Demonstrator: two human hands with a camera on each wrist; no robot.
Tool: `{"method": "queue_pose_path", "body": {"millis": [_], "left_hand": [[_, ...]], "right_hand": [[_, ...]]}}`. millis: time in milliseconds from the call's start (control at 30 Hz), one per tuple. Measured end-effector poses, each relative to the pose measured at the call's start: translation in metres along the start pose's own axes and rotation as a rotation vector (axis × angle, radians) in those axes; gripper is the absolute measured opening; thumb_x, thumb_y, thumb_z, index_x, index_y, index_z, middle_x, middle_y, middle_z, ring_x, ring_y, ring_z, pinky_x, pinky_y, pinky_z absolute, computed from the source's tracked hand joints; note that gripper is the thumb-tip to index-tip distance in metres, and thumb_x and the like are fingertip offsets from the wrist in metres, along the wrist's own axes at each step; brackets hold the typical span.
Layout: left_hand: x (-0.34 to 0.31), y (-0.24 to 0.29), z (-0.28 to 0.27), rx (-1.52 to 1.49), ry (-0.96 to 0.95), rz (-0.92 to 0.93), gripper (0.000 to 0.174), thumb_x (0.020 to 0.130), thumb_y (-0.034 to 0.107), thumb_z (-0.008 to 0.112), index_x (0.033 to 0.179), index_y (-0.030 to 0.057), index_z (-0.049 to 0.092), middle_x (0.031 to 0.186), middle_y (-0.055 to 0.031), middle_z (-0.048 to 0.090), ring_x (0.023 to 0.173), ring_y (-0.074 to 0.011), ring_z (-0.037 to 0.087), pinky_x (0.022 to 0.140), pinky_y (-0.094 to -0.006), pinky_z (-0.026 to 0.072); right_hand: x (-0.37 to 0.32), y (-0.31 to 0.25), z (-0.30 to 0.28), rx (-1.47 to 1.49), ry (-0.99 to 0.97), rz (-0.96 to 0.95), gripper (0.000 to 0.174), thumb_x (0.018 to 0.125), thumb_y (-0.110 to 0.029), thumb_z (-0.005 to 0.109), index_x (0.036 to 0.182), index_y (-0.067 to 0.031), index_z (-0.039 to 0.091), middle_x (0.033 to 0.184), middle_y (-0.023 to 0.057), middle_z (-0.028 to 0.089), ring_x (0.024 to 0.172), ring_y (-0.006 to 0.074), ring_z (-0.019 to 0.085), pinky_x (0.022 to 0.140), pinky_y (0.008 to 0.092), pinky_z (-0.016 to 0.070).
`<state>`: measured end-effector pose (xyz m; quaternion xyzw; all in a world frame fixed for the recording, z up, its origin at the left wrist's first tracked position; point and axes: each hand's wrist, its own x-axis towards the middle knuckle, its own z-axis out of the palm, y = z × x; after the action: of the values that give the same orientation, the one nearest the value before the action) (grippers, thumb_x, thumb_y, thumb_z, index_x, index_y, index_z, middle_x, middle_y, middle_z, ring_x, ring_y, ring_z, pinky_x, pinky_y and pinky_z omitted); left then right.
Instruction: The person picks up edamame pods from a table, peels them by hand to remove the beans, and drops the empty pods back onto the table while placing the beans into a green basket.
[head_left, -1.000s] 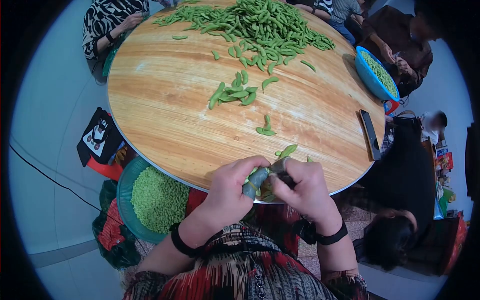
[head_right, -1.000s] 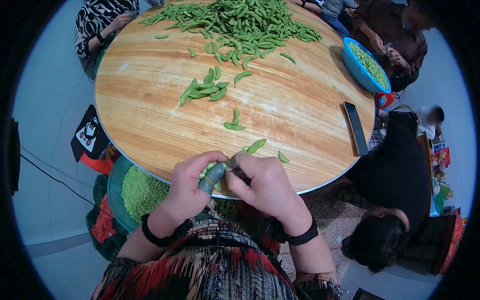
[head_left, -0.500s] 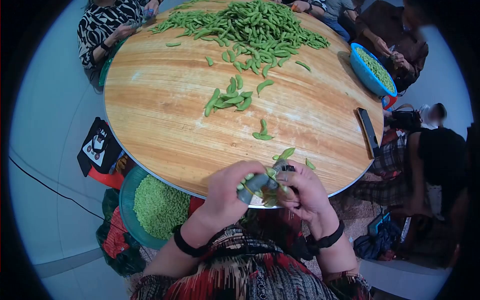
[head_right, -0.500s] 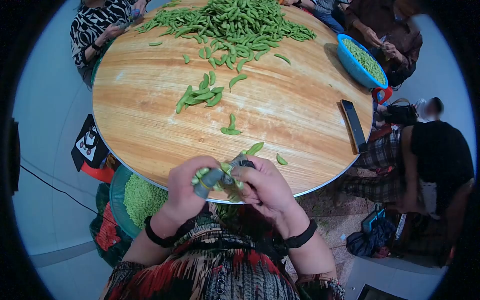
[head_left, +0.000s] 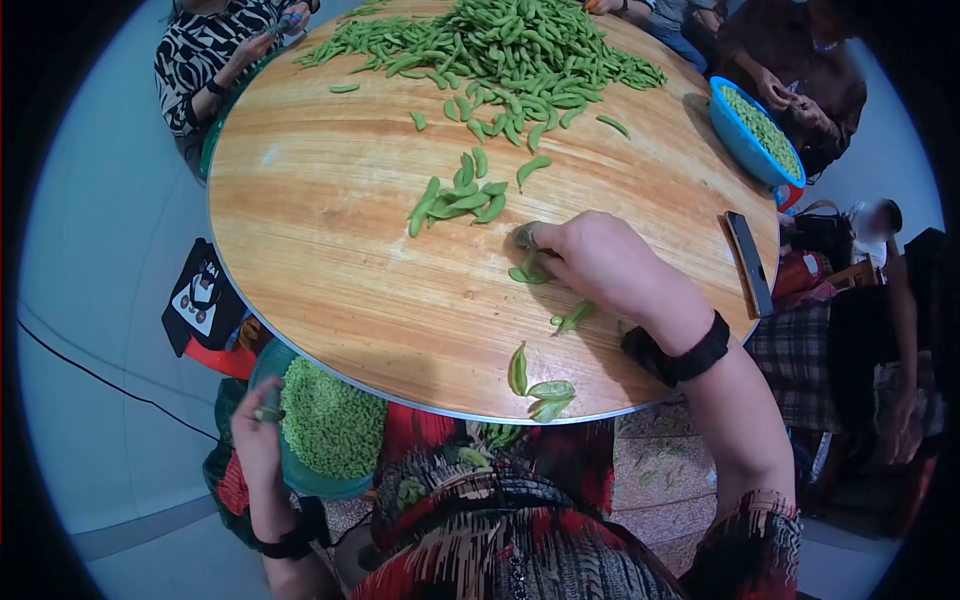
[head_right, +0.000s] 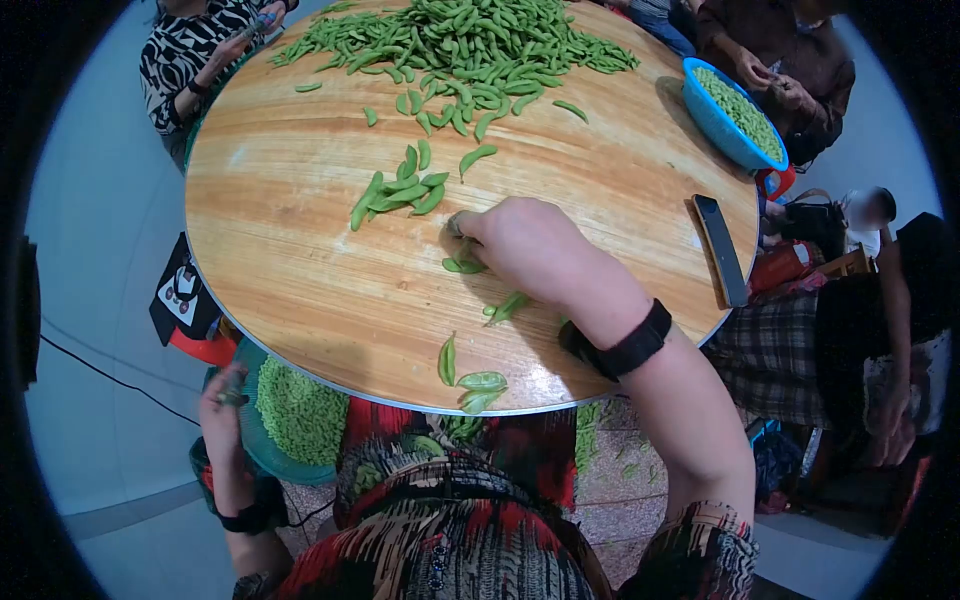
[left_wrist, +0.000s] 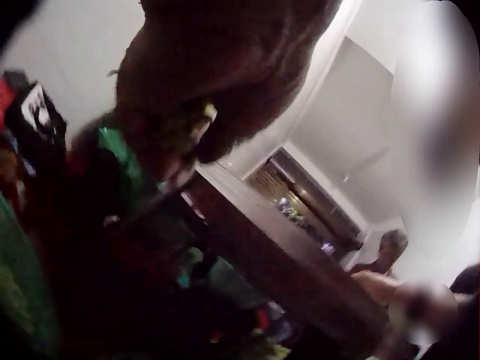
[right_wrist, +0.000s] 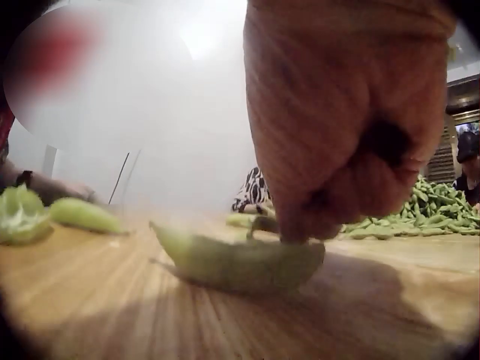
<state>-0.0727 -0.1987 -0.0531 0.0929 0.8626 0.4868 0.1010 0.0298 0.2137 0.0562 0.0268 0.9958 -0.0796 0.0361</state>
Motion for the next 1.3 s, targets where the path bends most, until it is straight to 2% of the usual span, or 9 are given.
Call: {"method": "queue_pose_path", "body": {"millis": [133, 200, 300, 433, 500, 767, 1000, 1100, 1300], "left_hand": [[-0.009, 0.002, -0.001, 0.675, 0.228, 0.331, 0.031, 0.081, 0.0, 0.048, 0.11, 0.0032, 0.059, 0.101, -0.0056, 0.057, 0.1, -0.02, 0.054, 0.088, -0.0305, 0.0414], [-0.011, 0.05, 0.012, 0.332, 0.367, 0.482, 0.04, 0.074, -0.005, 0.05, 0.112, 0.0022, 0.058, 0.104, -0.0077, 0.057, 0.101, -0.0178, 0.053, 0.087, -0.0285, 0.0411], [-0.029, 0.131, 0.067, -0.409, -0.232, 0.252, 0.03, 0.083, 0.0, 0.054, 0.112, -0.0012, 0.057, 0.1, -0.0043, 0.059, 0.088, -0.0114, 0.055, 0.076, -0.0227, 0.0421], [-0.04, 0.156, 0.125, -0.915, -0.648, 0.099, 0.027, 0.083, 0.005, 0.058, 0.109, -0.0022, 0.058, 0.093, -0.0038, 0.06, 0.074, -0.0064, 0.053, 0.064, -0.0181, 0.04], [-0.041, 0.154, 0.136, -1.258, -0.788, -0.038, 0.024, 0.085, 0.007, 0.059, 0.108, 0.0002, 0.059, 0.097, -0.0066, 0.062, 0.084, -0.0109, 0.058, 0.078, -0.023, 0.0434], [-0.049, 0.155, 0.151, -1.178, -0.533, 0.073, 0.021, 0.084, 0.009, 0.061, 0.103, -0.002, 0.058, 0.09, -0.0054, 0.06, 0.078, -0.0088, 0.057, 0.066, -0.0212, 0.0438], [-0.052, 0.146, 0.161, -0.995, -0.461, 0.293, 0.016, 0.085, 0.005, 0.056, 0.1, -0.0011, 0.057, 0.091, -0.0032, 0.058, 0.081, -0.0089, 0.054, 0.073, -0.0231, 0.0433], [-0.052, 0.143, 0.158, -1.14, -0.629, 0.131, 0.013, 0.086, 0.007, 0.055, 0.097, -0.001, 0.057, 0.089, -0.0026, 0.056, 0.08, -0.0088, 0.053, 0.072, -0.0229, 0.0427], [-0.049, 0.139, 0.167, -1.207, -0.603, 0.267, 0.013, 0.087, 0.01, 0.055, 0.096, 0.0004, 0.056, 0.087, -0.0038, 0.054, 0.077, -0.0095, 0.051, 0.071, -0.0225, 0.0411]], "right_hand": [[0.001, 0.001, 0.011, 0.055, 0.045, -0.007, 0.022, 0.077, -0.013, 0.059, 0.098, -0.0066, 0.061, 0.07, 0.0185, 0.059, 0.066, 0.0368, 0.059, 0.06, 0.0442, 0.0463], [-0.01, -0.006, 0.014, 0.585, 0.124, -0.039, 0.016, 0.079, -0.013, 0.063, 0.092, -0.0035, 0.062, 0.064, 0.012, 0.06, 0.056, 0.024, 0.058, 0.053, 0.0347, 0.0445], [-0.041, -0.043, -0.002, 1.382, -0.213, 0.15, 0.017, 0.082, -0.015, 0.066, 0.089, 0.0002, 0.063, 0.06, -0.0042, 0.052, 0.052, 0.0015, 0.042, 0.046, 0.0181, 0.0319], [-0.061, -0.059, 0.022, 1.609, -0.293, 0.15, 0.017, 0.083, -0.018, 0.065, 0.083, -0.0011, 0.061, 0.058, -0.0048, 0.049, 0.048, 0.001, 0.038, 0.043, 0.0177, 0.027], [-0.07, -0.067, 0.024, 1.609, -0.225, 0.172, 0.019, 0.084, -0.019, 0.065, 0.081, -0.0012, 0.061, 0.058, -0.0052, 0.049, 0.048, 0.0012, 0.038, 0.043, 0.0179, 0.0271], [-0.096, -0.076, 0.02, 1.778, -0.277, 0.151, 0.019, 0.097, -0.02, 0.04, 0.092, -0.0046, 0.051, 0.068, -0.0026, 0.046, 0.053, 0.0034, 0.034, 0.046, 0.0178, 0.0281], [-0.094, -0.082, 0.035, 1.653, -0.145, 0.224, 0.018, 0.096, -0.018, 0.042, 0.088, -0.0043, 0.05, 0.067, -0.0026, 0.047, 0.05, 0.0023, 0.034, 0.044, 0.0167, 0.0293], [-0.096, -0.085, 0.037, 1.984, -0.161, 0.341, 0.015, 0.096, -0.017, 0.044, 0.091, -0.0043, 0.051, 0.067, -0.001, 0.047, 0.048, 0.0019, 0.034, 0.042, 0.0164, 0.0286], [-0.101, -0.083, 0.038, 2.49, -0.418, 0.296, 0.016, 0.096, -0.016, 0.042, 0.098, -0.002, 0.049, 0.069, 0.0038, 0.05, 0.046, 0.0023, 0.032, 0.039, 0.0162, 0.0248]]}}
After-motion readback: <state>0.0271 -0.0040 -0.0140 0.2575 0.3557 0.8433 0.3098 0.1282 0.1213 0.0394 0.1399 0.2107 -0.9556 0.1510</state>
